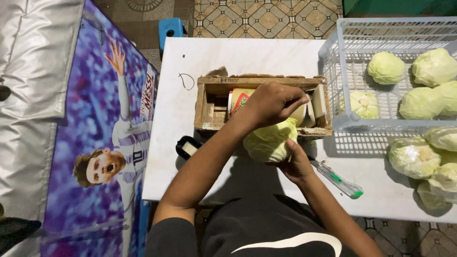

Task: Wrapping individual cabbages in plastic cling film using a dispenser and a cutter.

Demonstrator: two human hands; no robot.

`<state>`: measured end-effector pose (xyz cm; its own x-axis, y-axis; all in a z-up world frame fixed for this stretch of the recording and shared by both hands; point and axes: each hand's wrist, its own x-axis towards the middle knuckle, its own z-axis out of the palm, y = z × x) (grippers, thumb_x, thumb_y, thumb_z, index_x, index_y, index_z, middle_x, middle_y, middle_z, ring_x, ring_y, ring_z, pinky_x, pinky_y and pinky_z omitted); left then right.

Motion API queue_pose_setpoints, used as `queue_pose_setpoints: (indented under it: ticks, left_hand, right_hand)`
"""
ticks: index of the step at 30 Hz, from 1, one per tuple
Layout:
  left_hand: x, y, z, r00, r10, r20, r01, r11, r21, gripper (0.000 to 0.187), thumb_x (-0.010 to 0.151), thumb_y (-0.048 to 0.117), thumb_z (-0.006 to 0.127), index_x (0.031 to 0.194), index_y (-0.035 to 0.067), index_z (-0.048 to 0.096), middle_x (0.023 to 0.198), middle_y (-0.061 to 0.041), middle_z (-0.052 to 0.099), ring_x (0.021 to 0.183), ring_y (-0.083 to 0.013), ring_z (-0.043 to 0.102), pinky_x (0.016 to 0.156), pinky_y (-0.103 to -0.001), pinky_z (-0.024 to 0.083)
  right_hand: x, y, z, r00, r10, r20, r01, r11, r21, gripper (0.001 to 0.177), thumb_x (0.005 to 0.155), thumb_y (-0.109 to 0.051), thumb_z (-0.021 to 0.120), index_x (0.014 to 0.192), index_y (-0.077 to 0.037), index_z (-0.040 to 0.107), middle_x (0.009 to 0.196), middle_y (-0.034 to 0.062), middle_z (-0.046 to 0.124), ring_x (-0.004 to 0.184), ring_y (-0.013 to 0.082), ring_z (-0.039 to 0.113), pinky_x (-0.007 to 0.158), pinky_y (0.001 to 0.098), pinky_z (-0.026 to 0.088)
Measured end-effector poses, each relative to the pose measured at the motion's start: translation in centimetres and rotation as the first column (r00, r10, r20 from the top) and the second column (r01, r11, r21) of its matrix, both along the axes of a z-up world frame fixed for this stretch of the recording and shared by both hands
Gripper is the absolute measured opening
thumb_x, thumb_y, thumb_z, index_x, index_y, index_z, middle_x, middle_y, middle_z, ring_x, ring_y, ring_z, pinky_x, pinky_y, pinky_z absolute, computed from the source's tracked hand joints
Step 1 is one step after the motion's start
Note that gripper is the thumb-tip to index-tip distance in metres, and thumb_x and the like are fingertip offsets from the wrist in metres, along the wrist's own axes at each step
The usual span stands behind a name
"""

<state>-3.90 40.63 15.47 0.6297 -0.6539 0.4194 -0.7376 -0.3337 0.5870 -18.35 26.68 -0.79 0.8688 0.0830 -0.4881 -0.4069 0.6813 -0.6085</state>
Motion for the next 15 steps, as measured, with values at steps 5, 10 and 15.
queue_pose_setpoints:
  ticks: [5,10,15]
  left_hand:
    - [0.8,-0.3,-0.3,0.998,0.036,0.053,-0.032,0.997,-0.069,0.022,0.100,0.039,0.053,0.092,0.023,0.067,0.067,-0.009,0.066,0.073,-0.0345,0.071,0.066,-0.046,0.058]
    - [0.8,0.7,2.2,0.996,0.048,0.071,-0.039,0.992,-0.116,0.023,0.101,0.037,0.053,0.088,0.022,0.065,0.065,-0.008,0.066,0.070,-0.0344,0.071,0.064,-0.043,0.057]
    - [1.3,0.6,2.0,0.996,0.051,0.066,-0.042,0.989,-0.140,0.018,0.101,0.034,0.055,0.096,0.022,0.069,0.067,-0.008,0.069,0.071,-0.0339,0.072,0.064,-0.043,0.059]
  right_hand:
    - [1.0,-0.1,0.2,0.997,0.038,-0.065,-0.041,0.999,-0.031,0.078,0.091,-0.054,0.060,0.152,-0.008,0.041,0.143,0.0244,0.052,0.124,0.0467,0.056,0.097,0.0746,0.044]
    - [2.6,0.5,3.5,0.993,0.034,-0.116,-0.036,0.999,-0.015,0.076,0.092,-0.055,0.061,0.150,-0.009,0.044,0.141,0.0223,0.056,0.121,0.0435,0.061,0.096,0.0691,0.050]
    - [3.7,0.8,4.7,0.988,-0.007,-0.155,0.002,0.999,-0.032,0.070,0.095,-0.052,0.062,0.147,-0.006,0.047,0.140,0.0219,0.059,0.118,0.0409,0.064,0.095,0.0657,0.053]
